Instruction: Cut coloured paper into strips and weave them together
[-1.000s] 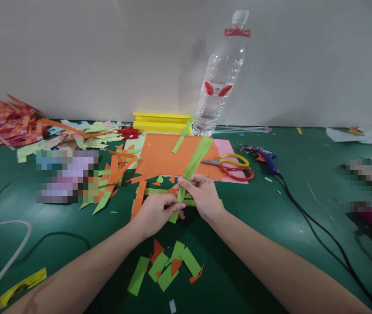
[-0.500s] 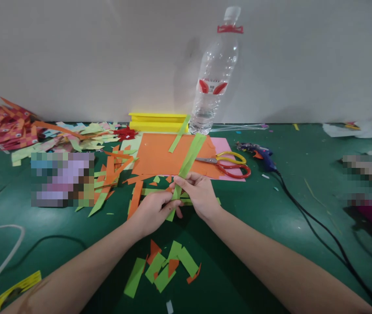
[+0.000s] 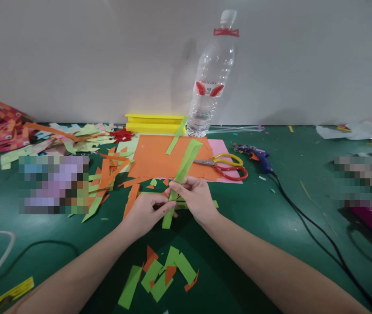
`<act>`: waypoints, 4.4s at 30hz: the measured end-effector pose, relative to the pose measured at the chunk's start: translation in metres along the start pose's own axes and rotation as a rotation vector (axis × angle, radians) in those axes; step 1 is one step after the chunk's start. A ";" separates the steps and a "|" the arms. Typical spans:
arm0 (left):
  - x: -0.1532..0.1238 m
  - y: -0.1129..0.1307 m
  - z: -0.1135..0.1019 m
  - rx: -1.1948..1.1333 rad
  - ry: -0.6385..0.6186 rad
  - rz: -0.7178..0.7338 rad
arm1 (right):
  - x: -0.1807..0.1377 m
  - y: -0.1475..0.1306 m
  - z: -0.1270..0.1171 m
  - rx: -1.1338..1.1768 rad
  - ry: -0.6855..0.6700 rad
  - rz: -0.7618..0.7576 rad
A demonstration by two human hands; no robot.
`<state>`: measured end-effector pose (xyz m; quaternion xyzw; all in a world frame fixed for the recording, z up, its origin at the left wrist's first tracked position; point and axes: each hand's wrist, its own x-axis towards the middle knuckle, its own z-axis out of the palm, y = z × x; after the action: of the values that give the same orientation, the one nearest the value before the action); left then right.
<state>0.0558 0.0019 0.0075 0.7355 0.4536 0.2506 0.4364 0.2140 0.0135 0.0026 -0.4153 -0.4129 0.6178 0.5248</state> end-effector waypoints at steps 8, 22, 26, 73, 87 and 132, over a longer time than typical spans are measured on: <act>-0.002 0.001 0.000 0.031 -0.028 -0.006 | 0.000 -0.001 -0.001 -0.036 0.007 -0.016; -0.003 0.001 0.001 -0.028 -0.105 -0.013 | 0.002 0.000 -0.001 0.020 0.011 -0.016; -0.004 -0.001 0.002 0.005 -0.100 -0.018 | 0.003 -0.001 0.000 0.007 -0.002 -0.007; -0.005 0.004 0.002 0.087 -0.106 0.067 | 0.006 0.001 -0.005 0.076 0.067 0.004; -0.005 0.003 0.003 0.087 -0.148 0.124 | 0.003 -0.002 -0.003 0.073 0.073 0.046; -0.011 -0.001 0.012 0.024 -0.337 0.467 | 0.013 -0.007 -0.009 0.377 0.136 0.104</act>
<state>0.0589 -0.0122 0.0008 0.8564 0.1961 0.2131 0.4275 0.2233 0.0282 0.0057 -0.3710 -0.2318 0.6810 0.5873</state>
